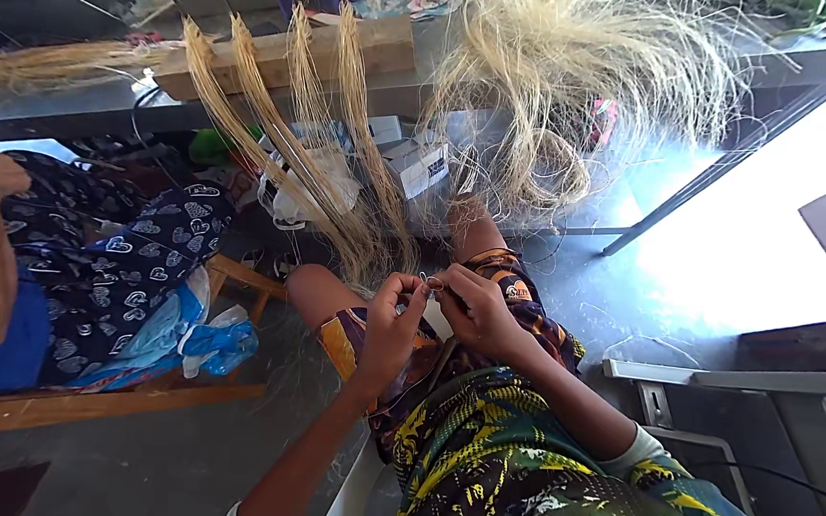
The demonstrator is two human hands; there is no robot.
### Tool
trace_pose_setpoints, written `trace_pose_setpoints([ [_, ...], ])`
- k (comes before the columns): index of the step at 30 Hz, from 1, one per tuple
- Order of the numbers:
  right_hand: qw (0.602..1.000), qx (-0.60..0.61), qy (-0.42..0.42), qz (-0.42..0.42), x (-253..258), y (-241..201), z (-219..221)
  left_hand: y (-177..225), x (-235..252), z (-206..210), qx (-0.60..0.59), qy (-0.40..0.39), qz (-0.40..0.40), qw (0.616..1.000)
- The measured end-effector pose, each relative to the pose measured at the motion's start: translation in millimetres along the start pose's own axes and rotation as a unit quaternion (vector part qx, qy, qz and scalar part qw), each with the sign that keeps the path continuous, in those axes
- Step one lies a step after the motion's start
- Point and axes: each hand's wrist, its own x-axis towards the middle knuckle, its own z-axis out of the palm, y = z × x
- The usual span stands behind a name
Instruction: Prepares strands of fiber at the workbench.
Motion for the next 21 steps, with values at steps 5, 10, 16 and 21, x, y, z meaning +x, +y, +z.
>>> trace_pose_setpoints([
  [5,1.000,-0.007,0.000,-0.019,-2.9,1.3,-1.0,-0.8,-1.0,0.7,0.004,0.000,0.008,1.000],
  [10,1.000,-0.002,-0.002,-0.010,-3.6,6.8,-1.4,-2.0,-1.2,-0.2,0.018,-0.006,0.009,1.000],
  [16,0.975,0.126,-0.180,0.037,12.7,25.7,-28.9,3.4,0.7,-9.0,0.151,-0.076,0.054,0.984],
  [21,0.936,0.200,-0.286,0.057,31.4,31.1,-37.7,12.5,-0.2,-12.2,0.298,-0.100,0.081,0.946],
])
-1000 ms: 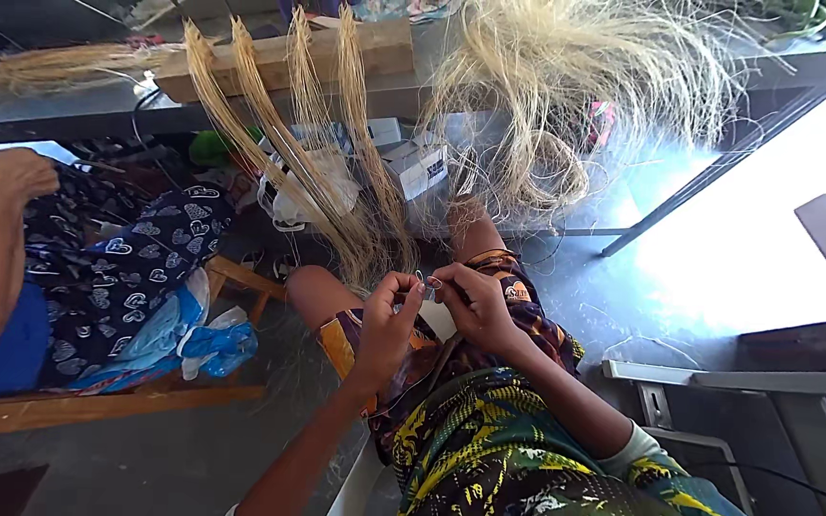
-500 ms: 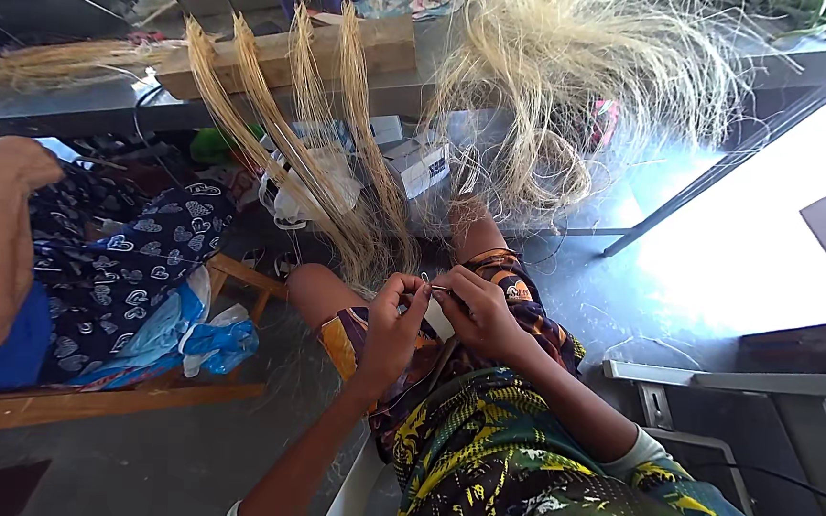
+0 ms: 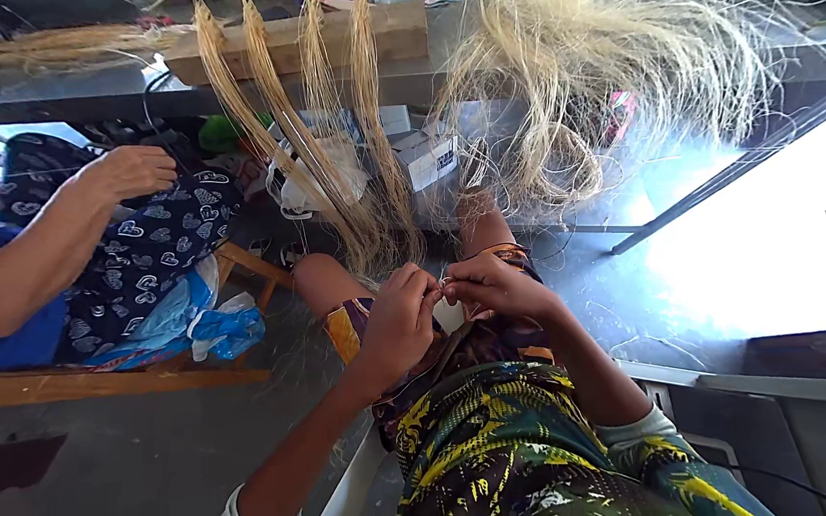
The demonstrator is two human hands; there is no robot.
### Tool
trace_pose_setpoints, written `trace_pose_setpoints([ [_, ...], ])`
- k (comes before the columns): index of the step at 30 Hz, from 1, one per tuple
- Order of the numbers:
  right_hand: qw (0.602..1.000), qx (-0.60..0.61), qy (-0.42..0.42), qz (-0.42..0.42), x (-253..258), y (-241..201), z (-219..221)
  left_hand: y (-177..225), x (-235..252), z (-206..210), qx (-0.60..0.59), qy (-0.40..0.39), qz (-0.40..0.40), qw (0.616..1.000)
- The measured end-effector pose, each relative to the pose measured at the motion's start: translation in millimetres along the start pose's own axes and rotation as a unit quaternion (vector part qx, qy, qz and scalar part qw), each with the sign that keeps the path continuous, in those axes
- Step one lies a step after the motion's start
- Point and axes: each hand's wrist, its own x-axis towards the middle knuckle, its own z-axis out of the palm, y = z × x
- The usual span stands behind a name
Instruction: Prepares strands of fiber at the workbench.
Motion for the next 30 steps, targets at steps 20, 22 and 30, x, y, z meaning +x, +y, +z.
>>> trace_pose_setpoints([
  [20,0.927,0.238,-0.206,0.206,12.9,15.0,-15.7,-10.7,1.3,3.7,-0.099,-0.097,-0.019,0.990],
  [22,0.914,0.258,-0.226,0.215,12.8,16.1,-18.2,-10.3,1.5,3.2,-0.110,-0.104,0.001,0.988],
  [30,0.870,0.363,-0.257,0.211,6.8,27.3,-17.8,-12.8,1.2,17.9,-0.305,-0.080,-0.017,0.949],
])
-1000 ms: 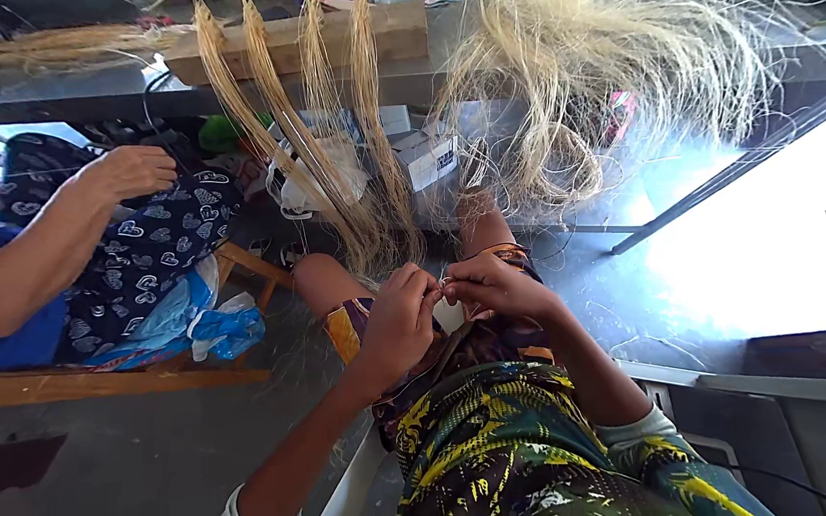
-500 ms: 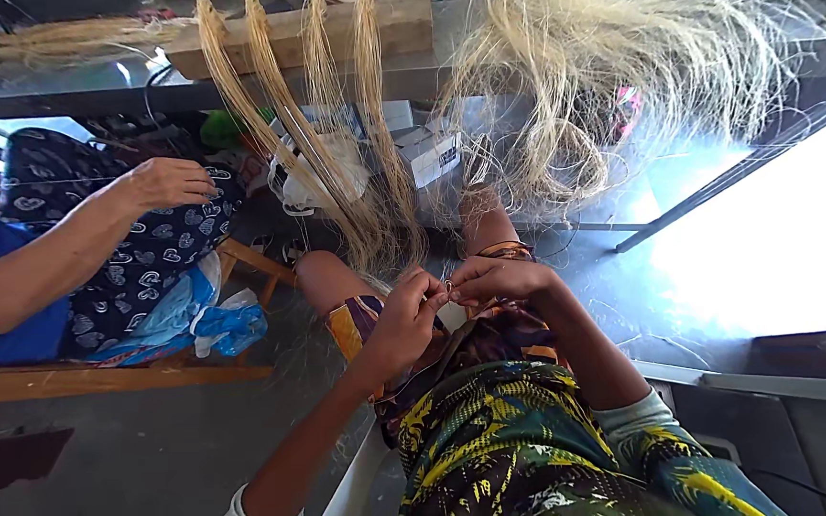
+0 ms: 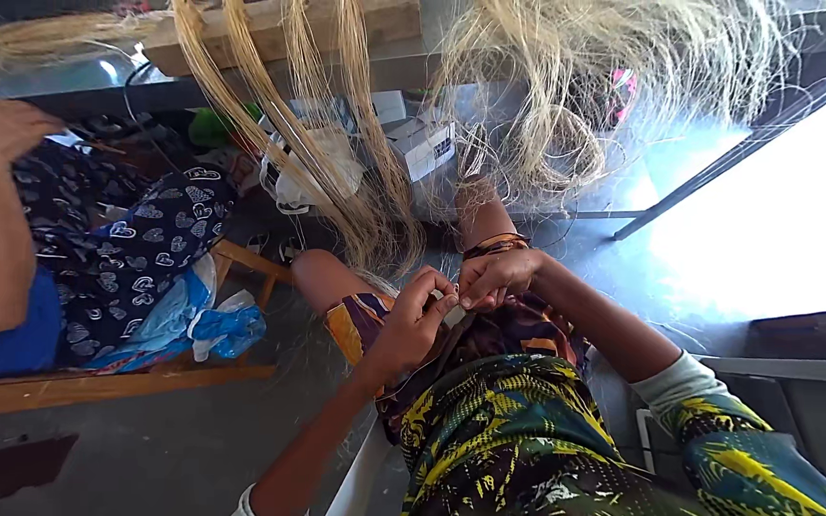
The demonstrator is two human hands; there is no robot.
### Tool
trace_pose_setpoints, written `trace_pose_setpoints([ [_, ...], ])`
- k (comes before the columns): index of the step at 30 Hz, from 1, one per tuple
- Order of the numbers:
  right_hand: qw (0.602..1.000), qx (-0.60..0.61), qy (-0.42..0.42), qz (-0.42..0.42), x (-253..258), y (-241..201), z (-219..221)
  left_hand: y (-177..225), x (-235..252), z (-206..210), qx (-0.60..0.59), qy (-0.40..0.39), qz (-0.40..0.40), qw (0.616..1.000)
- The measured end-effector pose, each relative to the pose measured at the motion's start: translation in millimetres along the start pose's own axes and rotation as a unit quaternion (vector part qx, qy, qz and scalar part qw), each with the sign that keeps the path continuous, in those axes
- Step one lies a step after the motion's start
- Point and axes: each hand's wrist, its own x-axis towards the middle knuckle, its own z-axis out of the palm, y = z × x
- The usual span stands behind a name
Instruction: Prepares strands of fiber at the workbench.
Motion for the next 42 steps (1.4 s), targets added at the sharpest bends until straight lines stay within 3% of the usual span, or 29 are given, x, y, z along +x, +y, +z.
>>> trace_pose_setpoints([
  [6,0.993,0.050,0.056,-0.086,-1.2,16.3,11.7,-8.4,4.1,9.1,-0.179,0.074,0.029,0.981],
  [9,0.982,0.043,0.120,-0.138,2.0,23.7,27.9,-11.0,4.3,10.2,-0.202,0.109,0.035,0.973],
  [12,0.965,-0.040,0.197,-0.166,-0.2,27.9,40.1,-11.9,4.9,7.9,-0.199,0.130,0.039,0.970],
  [15,0.922,-0.207,0.300,-0.132,-10.4,29.6,45.7,-12.0,5.7,2.6,-0.208,0.127,0.046,0.969],
  [17,0.863,-0.308,0.384,-0.111,-14.6,27.4,48.8,-11.6,6.3,0.2,-0.211,0.114,0.048,0.970],
  [19,0.832,-0.328,0.423,-0.143,-17.0,18.2,50.1,-10.9,7.2,-0.9,-0.205,0.099,0.049,0.972],
  [22,0.820,-0.320,0.425,-0.209,-15.5,-0.2,49.3,-9.7,7.1,-1.8,-0.203,0.079,0.047,0.975],
  [27,0.805,-0.381,0.358,-0.280,0.9,-20.3,40.0,-9.9,7.2,-3.9,-0.259,0.041,0.033,0.964],
  [32,0.812,-0.377,0.335,-0.294,7.6,-22.2,35.2,-9.1,6.2,-3.8,-0.290,0.027,0.012,0.957],
  [42,0.800,-0.375,0.366,-0.292,0.3,-24.7,32.9,-6.2,5.6,-4.2,-0.351,0.042,-0.015,0.935],
])
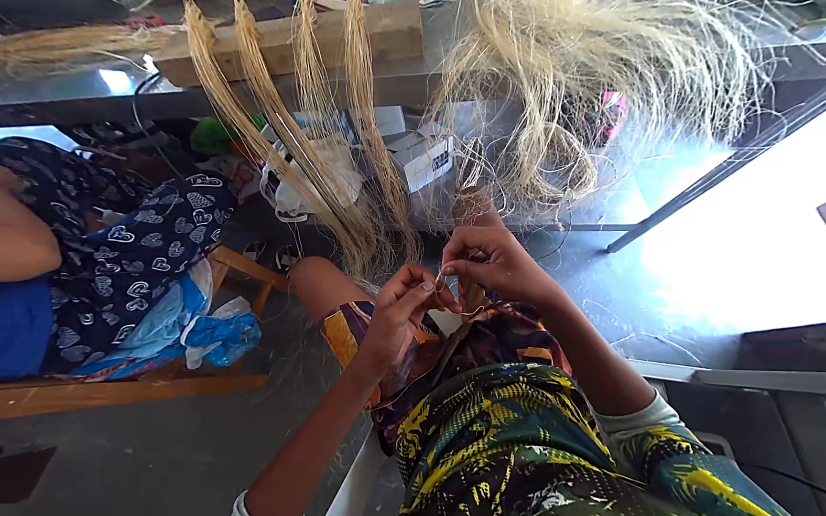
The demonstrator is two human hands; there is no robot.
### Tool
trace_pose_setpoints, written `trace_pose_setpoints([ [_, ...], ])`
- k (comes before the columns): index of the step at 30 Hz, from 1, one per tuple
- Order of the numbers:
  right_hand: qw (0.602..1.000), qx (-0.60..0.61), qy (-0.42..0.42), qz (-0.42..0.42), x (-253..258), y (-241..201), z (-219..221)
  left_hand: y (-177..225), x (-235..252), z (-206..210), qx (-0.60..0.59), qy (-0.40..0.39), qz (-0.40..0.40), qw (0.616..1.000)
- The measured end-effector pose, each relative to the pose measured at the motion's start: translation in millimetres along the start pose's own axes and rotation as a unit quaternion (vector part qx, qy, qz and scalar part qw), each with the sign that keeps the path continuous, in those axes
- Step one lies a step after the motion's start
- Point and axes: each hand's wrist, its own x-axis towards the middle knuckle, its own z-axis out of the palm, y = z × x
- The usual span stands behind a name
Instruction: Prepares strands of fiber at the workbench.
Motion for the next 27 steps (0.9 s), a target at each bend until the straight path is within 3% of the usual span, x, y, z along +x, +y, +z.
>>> trace_pose_setpoints([
  [14,1.000,0.011,0.005,0.017,-2.4,0.9,-1.2,2.3,-1.3,3.6,0.041,0.042,0.013,0.998],
  [22,0.991,0.080,0.056,0.088,-23.7,8.8,20.1,2.1,-1.7,4.6,0.077,0.089,0.048,0.992],
  [27,0.988,0.106,0.072,0.088,-22.4,9.9,24.2,2.5,-2.4,5.6,0.089,0.089,0.059,0.990],
])
